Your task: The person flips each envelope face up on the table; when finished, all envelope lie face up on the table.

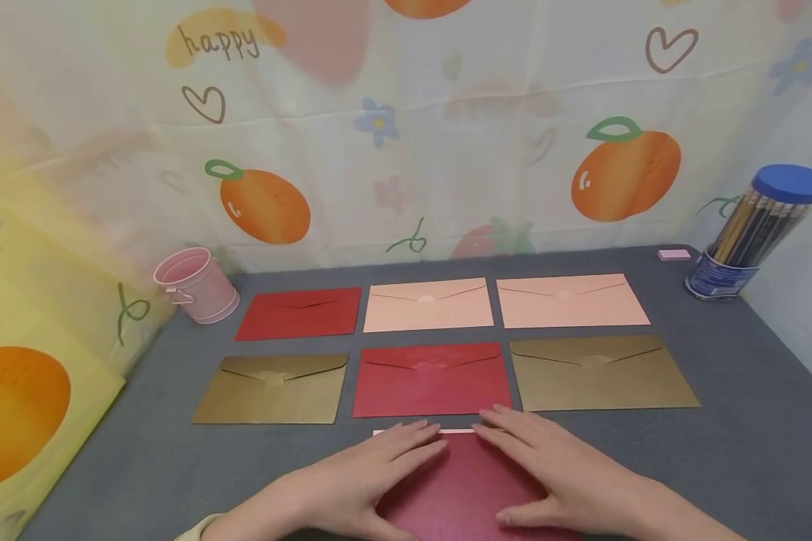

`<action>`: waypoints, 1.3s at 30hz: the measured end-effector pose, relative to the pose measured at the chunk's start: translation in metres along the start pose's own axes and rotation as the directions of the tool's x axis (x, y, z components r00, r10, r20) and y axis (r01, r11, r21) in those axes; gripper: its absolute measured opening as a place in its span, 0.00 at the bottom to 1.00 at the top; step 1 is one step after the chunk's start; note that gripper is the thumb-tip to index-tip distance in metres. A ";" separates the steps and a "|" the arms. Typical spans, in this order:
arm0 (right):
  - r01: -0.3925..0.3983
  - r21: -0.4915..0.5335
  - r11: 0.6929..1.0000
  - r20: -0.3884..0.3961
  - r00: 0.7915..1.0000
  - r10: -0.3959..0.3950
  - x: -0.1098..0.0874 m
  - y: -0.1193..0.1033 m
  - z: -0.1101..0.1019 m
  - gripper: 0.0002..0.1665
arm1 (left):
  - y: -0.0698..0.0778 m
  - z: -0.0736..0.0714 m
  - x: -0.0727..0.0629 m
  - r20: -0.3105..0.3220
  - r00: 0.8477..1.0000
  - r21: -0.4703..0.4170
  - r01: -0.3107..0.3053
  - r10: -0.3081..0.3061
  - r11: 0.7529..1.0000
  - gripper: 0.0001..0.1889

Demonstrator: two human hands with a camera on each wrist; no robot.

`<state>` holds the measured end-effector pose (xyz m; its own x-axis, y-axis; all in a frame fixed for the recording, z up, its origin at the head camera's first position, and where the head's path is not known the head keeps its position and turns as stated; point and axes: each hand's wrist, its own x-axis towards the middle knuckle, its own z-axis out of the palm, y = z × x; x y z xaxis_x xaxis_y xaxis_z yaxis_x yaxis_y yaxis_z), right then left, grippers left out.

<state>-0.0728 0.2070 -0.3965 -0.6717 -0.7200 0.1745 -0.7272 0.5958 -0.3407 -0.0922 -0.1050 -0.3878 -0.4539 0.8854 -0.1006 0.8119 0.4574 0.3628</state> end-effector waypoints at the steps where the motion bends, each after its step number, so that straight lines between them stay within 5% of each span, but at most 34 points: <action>1: 0.039 -0.004 0.999 0.017 0.999 -0.039 0.000 -0.001 0.003 0.50 | 0.001 0.001 -0.002 0.026 1.000 0.034 0.006 -0.007 0.999 0.49; 7: 0.136 -0.058 0.989 0.070 0.989 -0.132 -0.001 -0.001 0.014 0.61 | 0.003 0.007 -0.010 0.074 0.995 0.158 0.057 -0.070 0.986 0.52; 16: 0.089 -0.098 0.991 0.087 0.993 -0.080 -0.003 -0.002 0.012 0.57 | -0.001 0.005 -0.011 0.046 0.997 0.149 0.047 -0.054 0.988 0.48; 24: 0.070 0.026 0.997 0.127 0.989 -0.072 0.002 0.000 -0.005 0.43 | -0.009 -0.002 -0.011 0.037 0.998 -0.059 0.051 -0.048 0.997 0.38; 29: 0.074 0.147 0.986 0.076 0.993 -0.086 0.003 0.003 -0.016 0.31 | -0.015 -0.007 -0.016 -0.091 0.996 -0.181 -0.032 0.016 0.983 0.27; 32: 0.112 0.185 0.976 0.011 0.993 -0.116 0.004 0.008 -0.020 0.26 | -0.018 -0.010 -0.019 -0.219 0.972 -0.230 -0.132 0.081 0.964 0.21; 36: 0.180 0.208 0.962 -0.105 0.981 -0.161 0.007 0.013 -0.023 0.22 | -0.022 -0.013 -0.020 -0.379 0.911 -0.220 -0.257 0.160 0.941 0.16; 39: 0.252 0.210 0.945 -0.234 0.951 -0.202 0.011 0.013 -0.024 0.19 | -0.024 -0.015 -0.021 -0.475 0.861 -0.191 -0.302 0.181 0.934 0.15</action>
<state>-0.0931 0.2157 -0.3771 -0.5250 -0.7218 0.4510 -0.8267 0.3064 -0.4719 -0.1081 -0.1357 -0.3809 -0.4180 0.8059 0.4192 0.8252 0.1438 0.5463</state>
